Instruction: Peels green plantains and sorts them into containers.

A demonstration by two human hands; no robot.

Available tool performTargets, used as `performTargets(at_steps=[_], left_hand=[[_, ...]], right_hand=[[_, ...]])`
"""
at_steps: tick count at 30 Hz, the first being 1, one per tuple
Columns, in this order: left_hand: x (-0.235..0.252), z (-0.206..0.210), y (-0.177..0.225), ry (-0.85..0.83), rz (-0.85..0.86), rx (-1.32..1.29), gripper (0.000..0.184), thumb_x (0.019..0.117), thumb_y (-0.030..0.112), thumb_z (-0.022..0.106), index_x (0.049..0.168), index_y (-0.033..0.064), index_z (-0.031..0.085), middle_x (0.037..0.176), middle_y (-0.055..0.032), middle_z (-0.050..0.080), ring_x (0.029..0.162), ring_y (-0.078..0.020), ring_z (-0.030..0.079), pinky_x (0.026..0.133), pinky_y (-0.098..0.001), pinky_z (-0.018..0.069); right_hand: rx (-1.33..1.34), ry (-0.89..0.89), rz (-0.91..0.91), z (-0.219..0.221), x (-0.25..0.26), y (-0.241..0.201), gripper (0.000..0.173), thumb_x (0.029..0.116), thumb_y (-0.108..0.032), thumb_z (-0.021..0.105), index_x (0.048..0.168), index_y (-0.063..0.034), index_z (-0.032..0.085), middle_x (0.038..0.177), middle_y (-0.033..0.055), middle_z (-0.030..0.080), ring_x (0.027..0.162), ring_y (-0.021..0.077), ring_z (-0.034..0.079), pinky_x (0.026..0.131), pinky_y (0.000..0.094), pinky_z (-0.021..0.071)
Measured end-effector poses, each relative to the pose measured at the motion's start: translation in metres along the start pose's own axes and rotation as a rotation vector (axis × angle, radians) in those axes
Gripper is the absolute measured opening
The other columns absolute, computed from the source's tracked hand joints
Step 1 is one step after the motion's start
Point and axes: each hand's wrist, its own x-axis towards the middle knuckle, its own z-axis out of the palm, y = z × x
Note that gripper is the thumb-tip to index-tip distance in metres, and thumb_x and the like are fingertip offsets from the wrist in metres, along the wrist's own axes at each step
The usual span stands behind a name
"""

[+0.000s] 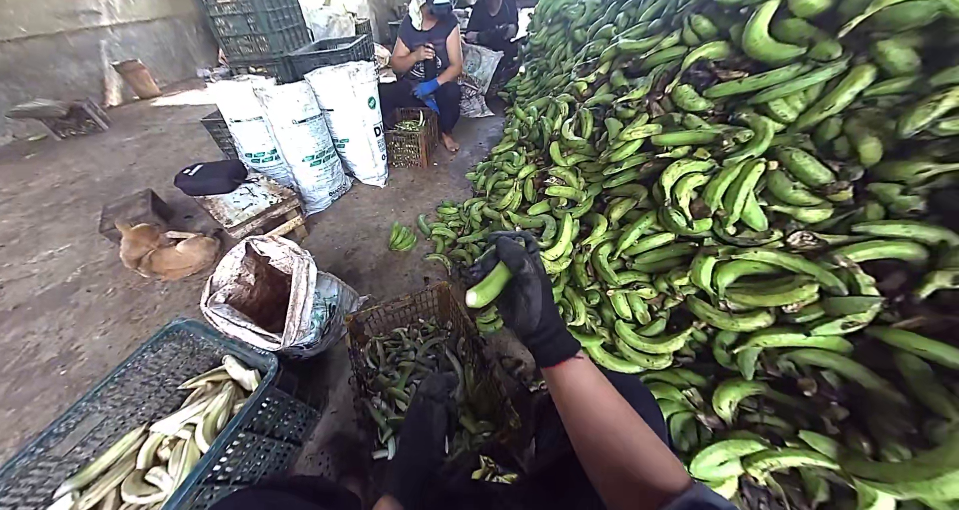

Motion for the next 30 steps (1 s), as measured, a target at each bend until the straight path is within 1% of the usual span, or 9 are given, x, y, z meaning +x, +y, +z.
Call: performTargets(at_steps=[2,4,8,13,18,21,25,27,30], left_hand=[[-0.001,0.005,0.015,-0.046,0.1,0.002,0.047,0.1056,0.042,0.038,0.124,0.0051,0.061,0.073,0.0045,0.058,0.059,-0.0064,0.055,0.055,-0.0225,0.0495],[-0.002,0.006,0.022,-0.105,0.205,0.078,0.056,0.1051,0.055,0.04,0.126,0.0082,0.063,0.078,0.004,0.061,0.065,-0.0079,0.057,0.058,-0.0243,0.0512],[0.0,0.014,0.028,-0.132,0.248,0.125,0.065,0.1012,0.067,0.041,0.126,0.0119,0.064,0.079,0.0027,0.063,0.065,-0.0103,0.06,0.059,-0.0287,0.0542],[0.001,0.018,0.026,-0.171,0.241,0.081,0.059,0.1044,0.059,0.041,0.125,0.0087,0.063,0.077,0.0049,0.06,0.063,-0.0069,0.056,0.058,-0.0248,0.0506],[0.003,0.018,0.014,-0.141,0.21,0.053,0.048,0.1069,0.046,0.042,0.127,0.0068,0.061,0.078,0.0035,0.06,0.064,-0.0086,0.058,0.06,-0.0264,0.0533],[0.005,0.016,0.008,-0.108,0.207,0.053,0.051,0.1062,0.049,0.045,0.128,0.0068,0.061,0.078,0.0043,0.06,0.065,-0.0075,0.057,0.06,-0.0255,0.0523],[0.015,0.006,0.001,-0.055,0.199,0.173,0.058,0.1053,0.056,0.04,0.13,0.0083,0.061,0.079,0.0039,0.062,0.067,-0.0077,0.059,0.062,-0.0271,0.0531],[0.017,0.001,0.0,-0.031,0.185,0.163,0.052,0.1057,0.048,0.04,0.129,0.0058,0.059,0.077,0.0049,0.06,0.066,-0.0062,0.057,0.062,-0.0248,0.0516],[0.017,-0.007,-0.004,0.007,0.142,0.202,0.054,0.1043,0.051,0.041,0.128,0.0075,0.061,0.077,0.0049,0.06,0.063,-0.0058,0.056,0.059,-0.0248,0.0514]], right_hand=[[0.08,0.017,0.062,-0.007,0.006,0.012,0.025,0.1044,-0.03,0.046,0.12,-0.0122,0.053,0.072,0.0031,0.059,0.062,0.0173,0.063,0.064,0.0379,0.0601],[0.107,0.054,0.08,-0.007,0.005,0.021,0.025,0.1039,-0.034,0.045,0.113,-0.013,0.055,0.069,0.0008,0.057,0.056,0.0145,0.06,0.057,0.0342,0.0584],[0.111,0.099,0.059,-0.004,0.002,0.025,0.032,0.1061,-0.041,0.043,0.106,-0.0142,0.059,0.067,-0.0014,0.058,0.052,0.0104,0.057,0.052,0.029,0.0562],[0.115,0.075,0.036,-0.007,0.002,0.03,0.033,0.1061,-0.044,0.042,0.106,-0.0161,0.06,0.068,-0.0024,0.056,0.052,0.0095,0.056,0.051,0.0283,0.0545],[0.133,0.095,0.048,-0.004,0.0,0.034,0.033,0.107,-0.041,0.04,0.104,-0.0153,0.061,0.065,-0.0018,0.056,0.05,0.0099,0.055,0.049,0.0285,0.0542],[0.17,0.08,0.069,-0.002,-0.004,0.042,0.033,0.107,-0.041,0.04,0.102,-0.0153,0.061,0.065,-0.0024,0.055,0.049,0.0088,0.055,0.049,0.0269,0.0538],[0.368,0.071,0.33,0.018,-0.021,0.051,0.036,0.1077,-0.041,0.039,0.095,-0.0142,0.059,0.064,-0.0016,0.055,0.05,0.0102,0.057,0.051,0.0285,0.0561],[0.434,0.089,0.533,0.029,-0.03,0.055,0.046,0.1095,-0.046,0.033,0.09,-0.0123,0.058,0.061,0.0002,0.055,0.049,0.0126,0.057,0.051,0.03,0.0564],[0.293,0.07,0.543,0.023,-0.033,0.068,0.044,0.1106,-0.041,0.031,0.103,-0.008,0.059,0.077,0.0071,0.065,0.067,0.0192,0.068,0.063,0.0352,0.0605]])
